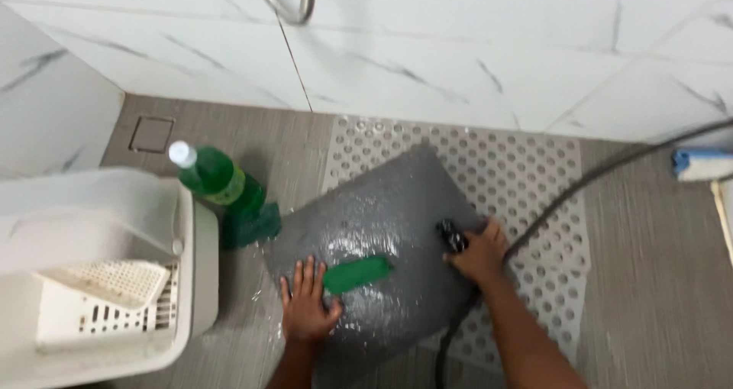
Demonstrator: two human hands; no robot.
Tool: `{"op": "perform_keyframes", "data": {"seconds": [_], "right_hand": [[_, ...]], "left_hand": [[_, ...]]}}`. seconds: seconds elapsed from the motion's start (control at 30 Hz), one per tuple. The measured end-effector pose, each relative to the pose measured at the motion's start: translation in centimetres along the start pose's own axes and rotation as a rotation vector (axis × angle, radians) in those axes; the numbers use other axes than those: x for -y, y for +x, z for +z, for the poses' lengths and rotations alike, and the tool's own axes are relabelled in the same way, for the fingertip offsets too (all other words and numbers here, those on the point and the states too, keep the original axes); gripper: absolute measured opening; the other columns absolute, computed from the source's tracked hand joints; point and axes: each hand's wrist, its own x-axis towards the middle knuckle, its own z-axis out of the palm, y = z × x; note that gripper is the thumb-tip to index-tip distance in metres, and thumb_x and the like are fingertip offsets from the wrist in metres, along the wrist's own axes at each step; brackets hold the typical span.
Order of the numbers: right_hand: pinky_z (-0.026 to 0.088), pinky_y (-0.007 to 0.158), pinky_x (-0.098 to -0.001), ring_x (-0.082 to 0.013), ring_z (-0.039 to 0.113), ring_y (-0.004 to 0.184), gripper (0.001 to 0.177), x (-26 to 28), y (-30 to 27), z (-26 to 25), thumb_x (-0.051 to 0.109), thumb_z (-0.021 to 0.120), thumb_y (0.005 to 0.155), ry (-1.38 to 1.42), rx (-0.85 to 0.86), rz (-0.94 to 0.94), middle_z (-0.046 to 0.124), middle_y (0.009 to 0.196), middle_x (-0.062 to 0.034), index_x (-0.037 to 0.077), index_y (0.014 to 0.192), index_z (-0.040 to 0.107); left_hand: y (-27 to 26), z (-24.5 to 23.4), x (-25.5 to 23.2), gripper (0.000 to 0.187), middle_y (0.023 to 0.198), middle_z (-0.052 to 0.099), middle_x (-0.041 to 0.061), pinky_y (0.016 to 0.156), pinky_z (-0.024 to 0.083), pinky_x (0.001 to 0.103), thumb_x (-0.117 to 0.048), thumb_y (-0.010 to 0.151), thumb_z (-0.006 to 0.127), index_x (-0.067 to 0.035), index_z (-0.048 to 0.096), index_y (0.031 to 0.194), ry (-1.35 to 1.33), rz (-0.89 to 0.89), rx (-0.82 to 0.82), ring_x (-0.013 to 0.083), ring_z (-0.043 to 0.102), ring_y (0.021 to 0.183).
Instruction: The person scrubs a grey mat and a green plastic stool using a brush and liquid from a green bottle on a tiled bathroom floor.
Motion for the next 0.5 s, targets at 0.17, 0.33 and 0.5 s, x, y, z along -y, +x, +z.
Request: {"op": "perform_keyframes", "data": {"seconds": [0.17, 0.33, 0.5], "right_hand": [[0.011, 0.126, -0.0531, -0.0403, 0.016, 0.148, 0.070, 1.3, -0.5, -1.8, 0.053, 0.087, 0.071, -0.043, 0.090, 0.028, 0.024, 0.159, -0.0135, 0.019, 0.130, 0.072], [0.011, 0.123, -0.0569, -0.0433, 0.018, 0.145, 0.074, 2.2, 0.0, -3.1, 0.055, 0.087, 0.071, -0.170, 0.203, 0.057, 0.034, 0.157, -0.0175, 0.022, 0.134, 0.068], [0.003, 0.126, -0.0621, -0.0497, 0.006, 0.152, 0.070, 2.9, -0.6, -2.6, 0.053, 0.083, 0.072, -0.138, 0.258, 0.017, 0.058, 0.144, -0.0115, 0.024, 0.134, 0.068]], "left_hand": [[0.4, 2.4, 1.4, 0.084, 0.164, 0.025, 0.008, 0.121, 0.011, 0.061, -0.046, 0.076, 0.065, -0.015, 0.040, 0.150, -0.016, 0.056, -0.108, 0.0305, 0.019, 0.152], [0.6, 5.5, 3.2, 0.088, 0.159, 0.030, 0.012, 0.115, 0.014, 0.066, -0.048, 0.067, 0.066, -0.013, 0.044, 0.146, -0.014, 0.150, -0.248, 0.0328, 0.024, 0.147], [0.6, 5.2, 3.1, 0.089, 0.163, 0.028, 0.008, 0.117, 0.012, 0.064, -0.049, 0.070, 0.065, -0.016, 0.042, 0.149, -0.019, 0.088, -0.152, 0.0306, 0.022, 0.150]]}}
